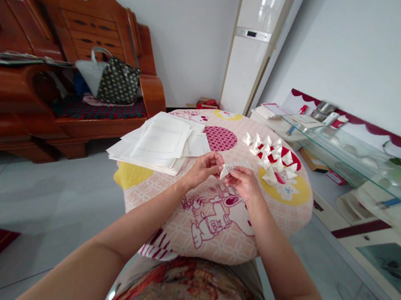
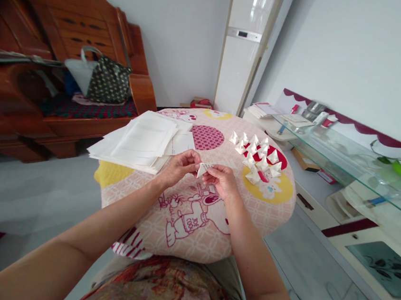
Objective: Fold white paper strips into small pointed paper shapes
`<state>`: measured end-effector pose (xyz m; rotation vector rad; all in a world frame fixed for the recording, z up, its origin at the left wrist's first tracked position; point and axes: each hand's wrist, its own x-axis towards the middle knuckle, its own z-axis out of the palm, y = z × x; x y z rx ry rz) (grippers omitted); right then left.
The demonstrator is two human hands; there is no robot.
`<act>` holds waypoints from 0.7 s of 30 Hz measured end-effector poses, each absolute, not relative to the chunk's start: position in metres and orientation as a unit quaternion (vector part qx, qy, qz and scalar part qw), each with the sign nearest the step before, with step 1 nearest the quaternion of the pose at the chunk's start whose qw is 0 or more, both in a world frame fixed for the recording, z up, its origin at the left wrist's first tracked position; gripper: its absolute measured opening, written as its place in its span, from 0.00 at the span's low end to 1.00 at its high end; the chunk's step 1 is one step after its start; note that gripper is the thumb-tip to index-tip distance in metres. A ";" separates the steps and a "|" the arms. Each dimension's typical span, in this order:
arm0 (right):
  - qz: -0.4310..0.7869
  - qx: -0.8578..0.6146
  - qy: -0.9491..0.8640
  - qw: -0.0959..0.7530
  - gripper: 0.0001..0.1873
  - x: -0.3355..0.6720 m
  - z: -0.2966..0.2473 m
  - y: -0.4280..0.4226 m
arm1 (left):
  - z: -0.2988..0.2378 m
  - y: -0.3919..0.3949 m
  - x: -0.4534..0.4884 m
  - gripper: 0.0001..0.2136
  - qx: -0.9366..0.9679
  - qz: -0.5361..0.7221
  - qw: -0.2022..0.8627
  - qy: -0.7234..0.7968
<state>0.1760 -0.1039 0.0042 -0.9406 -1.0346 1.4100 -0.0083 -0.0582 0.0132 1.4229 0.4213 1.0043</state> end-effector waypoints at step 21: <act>0.504 -0.428 -0.467 0.588 0.16 0.163 0.008 -0.107 | 0.009 -0.058 -0.010 0.11 0.706 0.499 0.392 0.314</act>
